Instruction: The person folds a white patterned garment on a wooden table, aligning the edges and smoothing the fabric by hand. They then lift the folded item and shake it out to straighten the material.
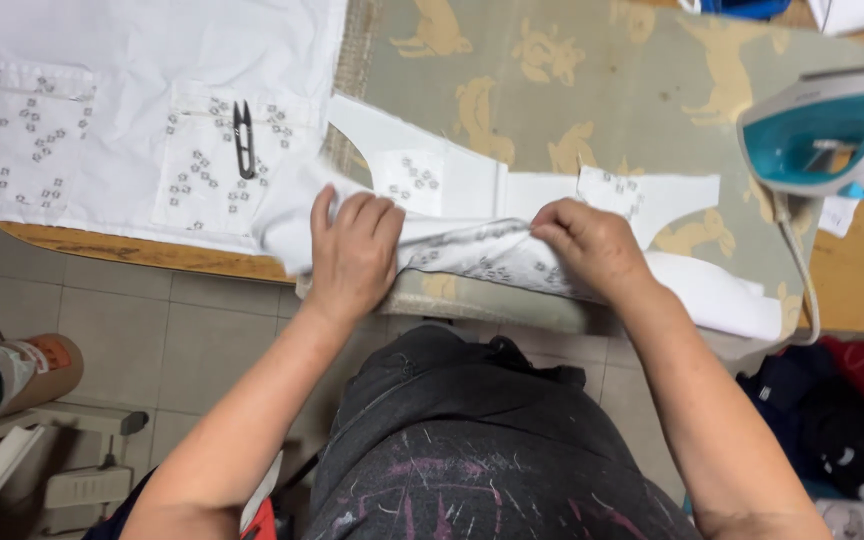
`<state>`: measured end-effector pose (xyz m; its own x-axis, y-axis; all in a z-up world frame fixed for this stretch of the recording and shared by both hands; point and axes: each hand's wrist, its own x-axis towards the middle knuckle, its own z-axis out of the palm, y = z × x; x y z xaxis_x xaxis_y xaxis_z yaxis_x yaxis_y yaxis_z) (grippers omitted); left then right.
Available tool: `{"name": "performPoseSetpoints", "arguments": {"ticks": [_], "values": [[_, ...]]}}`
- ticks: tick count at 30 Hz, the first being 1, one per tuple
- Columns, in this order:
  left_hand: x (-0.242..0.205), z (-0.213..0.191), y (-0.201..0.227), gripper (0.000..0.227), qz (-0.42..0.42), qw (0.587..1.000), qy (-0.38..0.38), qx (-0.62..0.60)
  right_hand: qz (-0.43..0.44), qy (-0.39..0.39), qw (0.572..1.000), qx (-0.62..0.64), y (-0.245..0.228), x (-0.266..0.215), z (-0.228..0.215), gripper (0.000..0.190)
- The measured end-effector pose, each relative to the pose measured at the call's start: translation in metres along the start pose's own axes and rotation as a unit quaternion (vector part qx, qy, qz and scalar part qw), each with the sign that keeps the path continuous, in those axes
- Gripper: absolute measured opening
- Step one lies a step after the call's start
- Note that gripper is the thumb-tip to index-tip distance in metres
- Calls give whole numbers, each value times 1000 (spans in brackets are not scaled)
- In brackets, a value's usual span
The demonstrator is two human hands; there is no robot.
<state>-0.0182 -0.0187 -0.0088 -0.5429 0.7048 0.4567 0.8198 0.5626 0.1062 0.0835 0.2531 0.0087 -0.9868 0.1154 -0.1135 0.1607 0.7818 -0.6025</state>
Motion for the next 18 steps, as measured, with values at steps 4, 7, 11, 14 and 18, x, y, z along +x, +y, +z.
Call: {"name": "performPoseSetpoints", "arguments": {"ticks": [4, 7, 11, 14, 18], "values": [[32, 22, -21, 9, -37, 998, -9, -43, 28, 21, 999, 34, 1, 26, -18, 12], [51, 17, -13, 26, -93, 979, -120, -133, 11, 28, 999, 10, -20, 34, -31, 12], [55, 37, -13, 32, -27, 988, -84, -129, -8, 36, 999, -32, -26, 38, -31, 13], [52, 55, -19, 23, 55, 996, 12, -70, 51, 48, 997, -43, -23, 38, -24, 13], [61, 36, -28, 14, 80, 990, 62, -97, 81, 64, 993, -51, -21, 46, -19, 13]]}}
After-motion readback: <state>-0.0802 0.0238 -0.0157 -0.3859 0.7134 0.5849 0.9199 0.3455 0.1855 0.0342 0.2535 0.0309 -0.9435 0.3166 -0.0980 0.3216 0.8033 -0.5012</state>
